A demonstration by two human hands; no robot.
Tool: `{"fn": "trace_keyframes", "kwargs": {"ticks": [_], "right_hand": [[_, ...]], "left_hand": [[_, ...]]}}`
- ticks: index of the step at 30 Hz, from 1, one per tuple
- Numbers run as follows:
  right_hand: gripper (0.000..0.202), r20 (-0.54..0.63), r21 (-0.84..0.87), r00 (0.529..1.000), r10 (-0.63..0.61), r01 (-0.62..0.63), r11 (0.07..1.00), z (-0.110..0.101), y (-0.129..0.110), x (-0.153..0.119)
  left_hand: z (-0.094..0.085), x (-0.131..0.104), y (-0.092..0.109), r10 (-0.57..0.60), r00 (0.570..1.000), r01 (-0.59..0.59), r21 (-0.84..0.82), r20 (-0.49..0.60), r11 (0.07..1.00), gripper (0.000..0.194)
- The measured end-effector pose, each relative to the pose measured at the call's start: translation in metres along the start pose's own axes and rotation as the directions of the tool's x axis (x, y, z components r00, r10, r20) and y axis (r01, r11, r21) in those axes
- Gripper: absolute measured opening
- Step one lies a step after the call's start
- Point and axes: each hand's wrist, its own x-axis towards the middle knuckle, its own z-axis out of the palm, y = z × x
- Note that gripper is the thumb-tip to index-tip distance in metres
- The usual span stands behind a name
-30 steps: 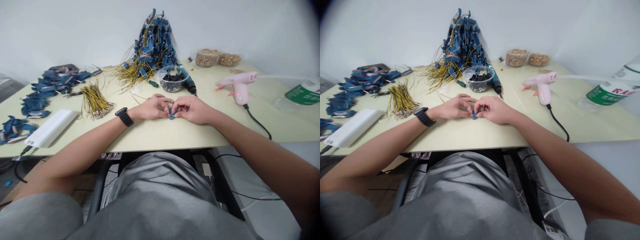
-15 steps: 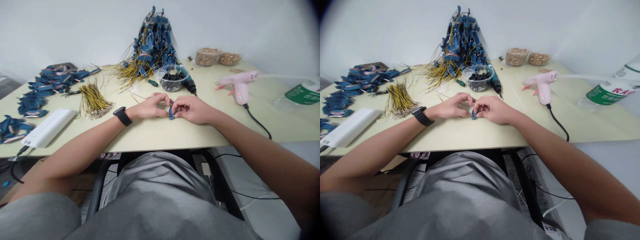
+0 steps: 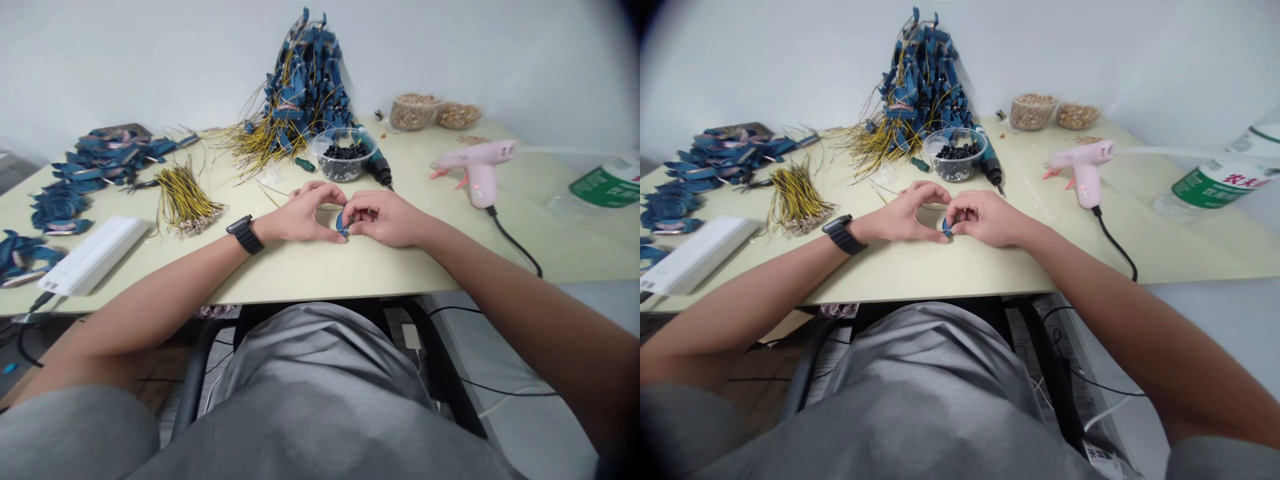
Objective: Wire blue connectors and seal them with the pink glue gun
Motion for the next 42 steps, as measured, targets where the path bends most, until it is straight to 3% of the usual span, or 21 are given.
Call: {"fn": "trace_keyframes", "kwargs": {"ticks": [13, 17, 21, 28, 42], "right_hand": [[0.013, -0.028, 0.013, 1.000, 0.001, 0.000, 1.000, 0.001, 0.001, -0.001], [0.016, -0.105, 0.021, 0.995, 0.001, 0.001, 1.000, 0.000, -0.002, -0.007], [0.011, -0.204, -0.125, 0.978, -0.041, 0.015, 0.992, 0.000, -0.007, -0.018], [0.011, -0.211, -0.353, 0.960, -0.182, 0.099, 0.930, 0.003, -0.006, -0.027], [0.013, -0.177, -0.424, 0.952, -0.249, 0.155, 0.892, 0.009, -0.008, -0.026]], "left_hand": [[0.001, -0.002, 0.006, -0.047, 0.999, 0.048, 0.039, -0.023, 0.998, 0.083], [0.002, -0.004, 0.009, -0.071, 0.996, 0.074, 0.049, -0.046, 0.996, 0.079], [0.005, -0.006, 0.011, -0.088, 0.992, 0.094, 0.072, -0.089, 0.993, 0.077], [0.011, -0.008, 0.013, -0.105, 0.985, 0.119, 0.105, -0.135, 0.987, 0.063], [0.012, -0.009, 0.015, -0.099, 0.988, 0.110, 0.086, -0.122, 0.990, 0.056]]}}
